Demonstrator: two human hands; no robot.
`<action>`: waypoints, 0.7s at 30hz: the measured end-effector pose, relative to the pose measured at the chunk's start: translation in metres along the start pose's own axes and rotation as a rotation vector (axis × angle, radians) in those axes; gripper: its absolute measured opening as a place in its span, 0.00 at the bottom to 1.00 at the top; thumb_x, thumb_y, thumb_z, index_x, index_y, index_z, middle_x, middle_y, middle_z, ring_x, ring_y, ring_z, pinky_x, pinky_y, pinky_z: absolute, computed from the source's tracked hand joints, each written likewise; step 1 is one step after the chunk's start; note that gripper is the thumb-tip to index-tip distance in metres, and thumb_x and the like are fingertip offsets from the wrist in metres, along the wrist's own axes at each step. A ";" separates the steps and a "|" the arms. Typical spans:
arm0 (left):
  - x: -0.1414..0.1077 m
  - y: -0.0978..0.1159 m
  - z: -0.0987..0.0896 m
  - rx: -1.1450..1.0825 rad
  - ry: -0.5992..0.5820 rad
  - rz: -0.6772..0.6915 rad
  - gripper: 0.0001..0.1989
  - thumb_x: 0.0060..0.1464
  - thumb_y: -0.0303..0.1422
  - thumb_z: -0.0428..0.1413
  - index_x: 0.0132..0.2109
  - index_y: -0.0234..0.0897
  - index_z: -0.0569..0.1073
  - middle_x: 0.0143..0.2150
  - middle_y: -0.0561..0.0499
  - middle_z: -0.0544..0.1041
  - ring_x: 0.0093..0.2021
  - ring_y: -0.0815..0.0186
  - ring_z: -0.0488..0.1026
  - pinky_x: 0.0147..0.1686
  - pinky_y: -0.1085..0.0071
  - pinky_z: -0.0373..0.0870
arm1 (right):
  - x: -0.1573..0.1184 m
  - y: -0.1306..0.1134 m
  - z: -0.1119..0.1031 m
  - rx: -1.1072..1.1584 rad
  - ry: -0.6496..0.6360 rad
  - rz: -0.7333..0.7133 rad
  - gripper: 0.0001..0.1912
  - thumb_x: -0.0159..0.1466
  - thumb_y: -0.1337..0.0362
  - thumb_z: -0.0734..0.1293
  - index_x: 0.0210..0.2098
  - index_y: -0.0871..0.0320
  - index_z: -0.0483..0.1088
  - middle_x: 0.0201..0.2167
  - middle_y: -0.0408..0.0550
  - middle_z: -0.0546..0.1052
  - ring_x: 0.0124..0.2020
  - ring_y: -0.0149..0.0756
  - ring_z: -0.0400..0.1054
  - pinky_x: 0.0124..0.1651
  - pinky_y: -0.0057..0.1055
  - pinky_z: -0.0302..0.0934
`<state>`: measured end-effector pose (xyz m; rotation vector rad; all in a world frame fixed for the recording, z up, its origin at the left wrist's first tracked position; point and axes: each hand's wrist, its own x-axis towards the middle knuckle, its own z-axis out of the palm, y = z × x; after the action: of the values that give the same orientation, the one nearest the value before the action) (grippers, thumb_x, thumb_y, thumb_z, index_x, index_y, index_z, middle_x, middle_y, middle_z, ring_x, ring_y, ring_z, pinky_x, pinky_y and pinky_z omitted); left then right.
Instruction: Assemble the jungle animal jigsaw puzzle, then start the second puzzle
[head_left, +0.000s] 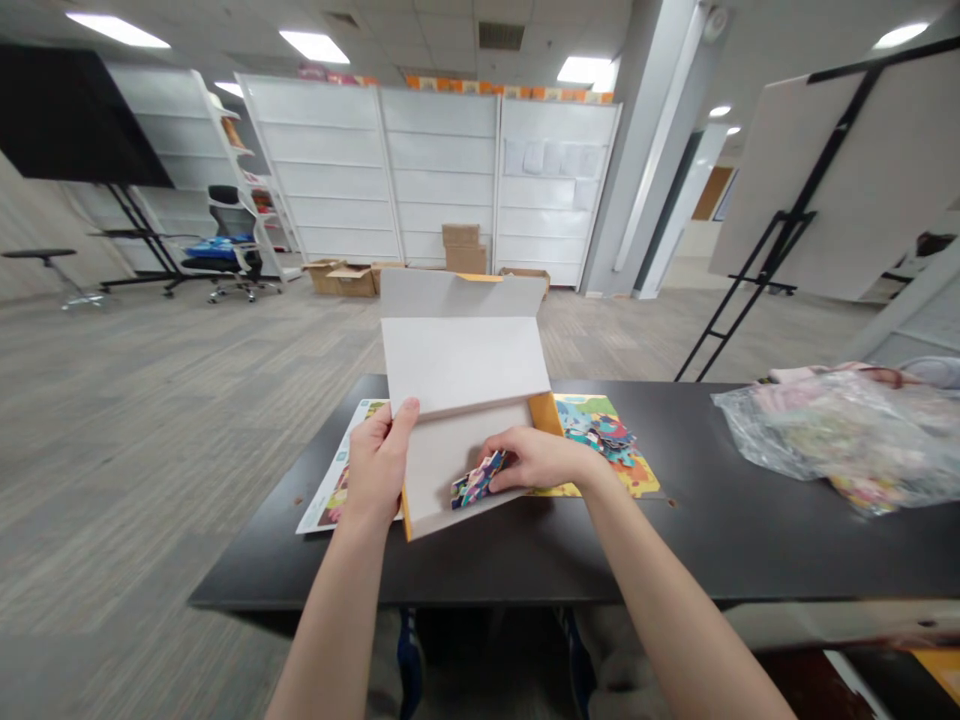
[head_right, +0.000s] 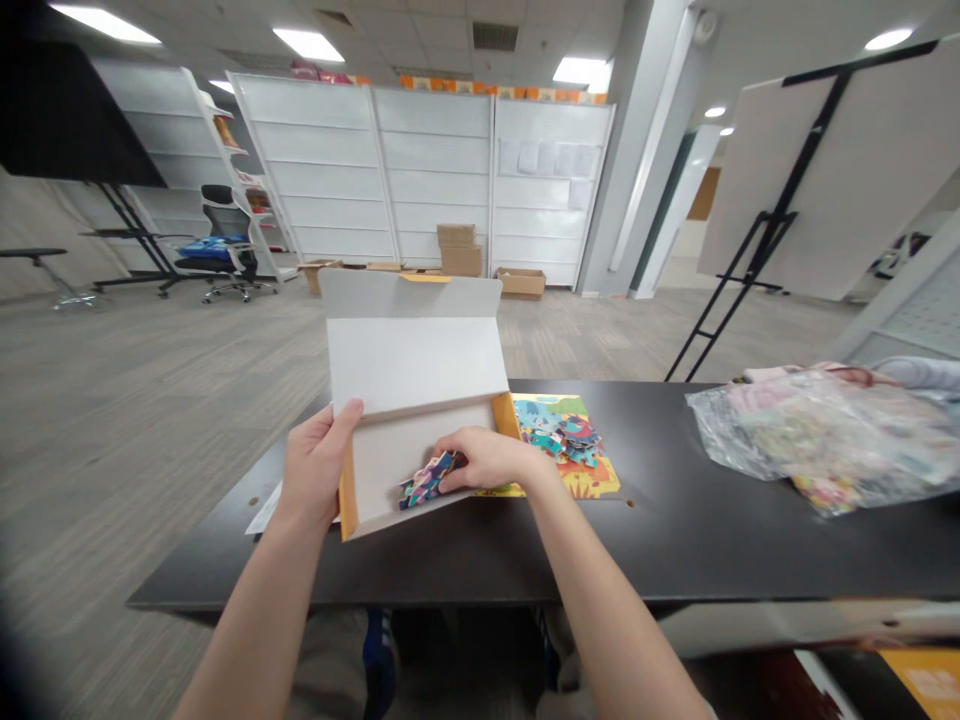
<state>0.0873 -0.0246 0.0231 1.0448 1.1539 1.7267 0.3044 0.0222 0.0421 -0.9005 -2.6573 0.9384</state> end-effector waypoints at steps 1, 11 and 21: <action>0.000 0.000 0.000 -0.007 -0.005 -0.005 0.25 0.46 0.53 0.68 0.39 0.35 0.79 0.28 0.50 0.79 0.28 0.61 0.76 0.27 0.70 0.70 | 0.000 0.000 0.000 0.003 0.009 0.006 0.12 0.59 0.64 0.75 0.42 0.61 0.79 0.35 0.46 0.81 0.34 0.35 0.72 0.38 0.27 0.63; -0.002 -0.003 0.002 0.075 0.019 0.056 0.23 0.47 0.52 0.67 0.38 0.35 0.80 0.28 0.49 0.79 0.27 0.62 0.74 0.25 0.72 0.67 | -0.010 -0.006 -0.009 0.153 0.189 -0.043 0.09 0.62 0.66 0.72 0.42 0.60 0.77 0.41 0.48 0.83 0.42 0.37 0.75 0.48 0.31 0.66; 0.011 0.003 -0.009 -0.040 0.335 0.104 0.20 0.48 0.50 0.64 0.36 0.38 0.73 0.27 0.54 0.77 0.25 0.66 0.73 0.28 0.70 0.73 | -0.037 -0.003 -0.032 0.515 0.673 -0.086 0.18 0.61 0.55 0.73 0.45 0.58 0.73 0.46 0.51 0.81 0.48 0.42 0.75 0.53 0.38 0.69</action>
<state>0.0743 -0.0181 0.0261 0.8230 1.2810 2.0540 0.3434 0.0143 0.0701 -0.7839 -1.7645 1.0033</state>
